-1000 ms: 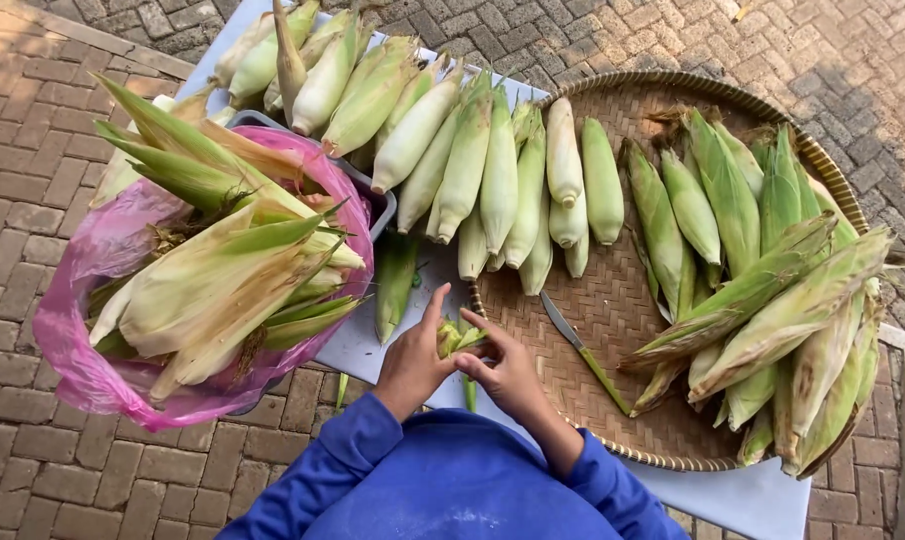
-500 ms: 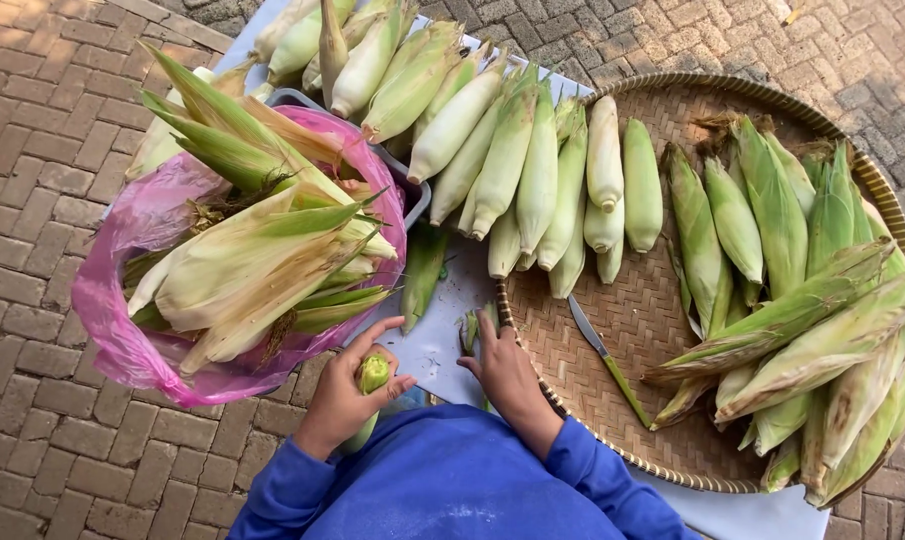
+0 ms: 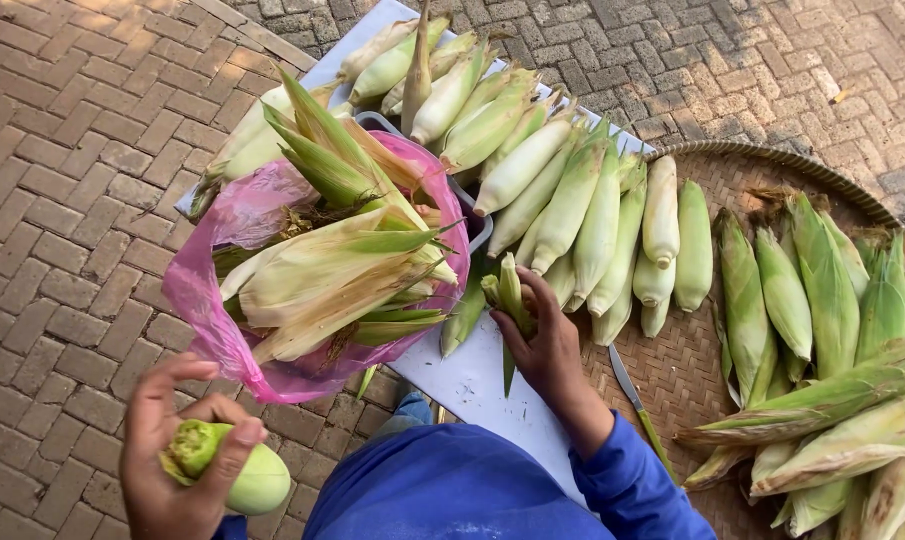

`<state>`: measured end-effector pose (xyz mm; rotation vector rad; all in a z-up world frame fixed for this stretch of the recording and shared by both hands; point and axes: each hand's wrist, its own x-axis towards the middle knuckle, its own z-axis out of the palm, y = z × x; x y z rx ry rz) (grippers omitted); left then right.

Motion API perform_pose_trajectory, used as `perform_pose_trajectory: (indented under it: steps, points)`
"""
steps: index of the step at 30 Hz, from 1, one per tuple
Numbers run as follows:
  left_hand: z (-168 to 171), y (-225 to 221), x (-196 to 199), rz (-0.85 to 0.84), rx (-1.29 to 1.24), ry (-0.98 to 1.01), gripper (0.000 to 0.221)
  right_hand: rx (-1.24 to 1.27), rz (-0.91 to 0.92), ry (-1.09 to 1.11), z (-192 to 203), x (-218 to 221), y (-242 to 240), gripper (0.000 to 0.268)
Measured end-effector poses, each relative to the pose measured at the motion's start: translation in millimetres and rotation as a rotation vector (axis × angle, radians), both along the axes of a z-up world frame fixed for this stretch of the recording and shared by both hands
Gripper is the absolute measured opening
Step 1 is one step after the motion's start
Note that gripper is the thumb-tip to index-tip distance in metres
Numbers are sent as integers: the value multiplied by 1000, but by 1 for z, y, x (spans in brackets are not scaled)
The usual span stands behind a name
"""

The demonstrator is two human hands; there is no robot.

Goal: Husking and trimming fresh corn ears on a table.

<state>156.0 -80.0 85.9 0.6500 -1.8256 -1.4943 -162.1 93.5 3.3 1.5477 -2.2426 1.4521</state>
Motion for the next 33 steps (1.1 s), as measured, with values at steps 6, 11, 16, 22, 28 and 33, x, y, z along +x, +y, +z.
perform_pose_trajectory:
  steps: [6, 11, 16, 22, 28, 33]
  points:
    - [-22, -52, 11, 108, 366, 135, 61, -225, 291, 348, 70, 22, -115, 53]
    - [-20, -60, 1, -210, 790, 85, 79, -25, 519, 417, 19, 56, -183, 50]
    - [18, -73, 7, -489, 544, 200, 119, 218, 601, 495, -22, 55, -231, 58]
    - [42, -82, -13, -471, 493, 233, 113, 320, 583, 570, -38, 59, -257, 63]
    - [38, -84, -8, -477, 536, 263, 109, 145, 753, 390, 43, 55, -220, 61]
    - [9, -79, 22, -365, 438, 177, 90, -7, 802, 68, 99, 7, -148, 41]
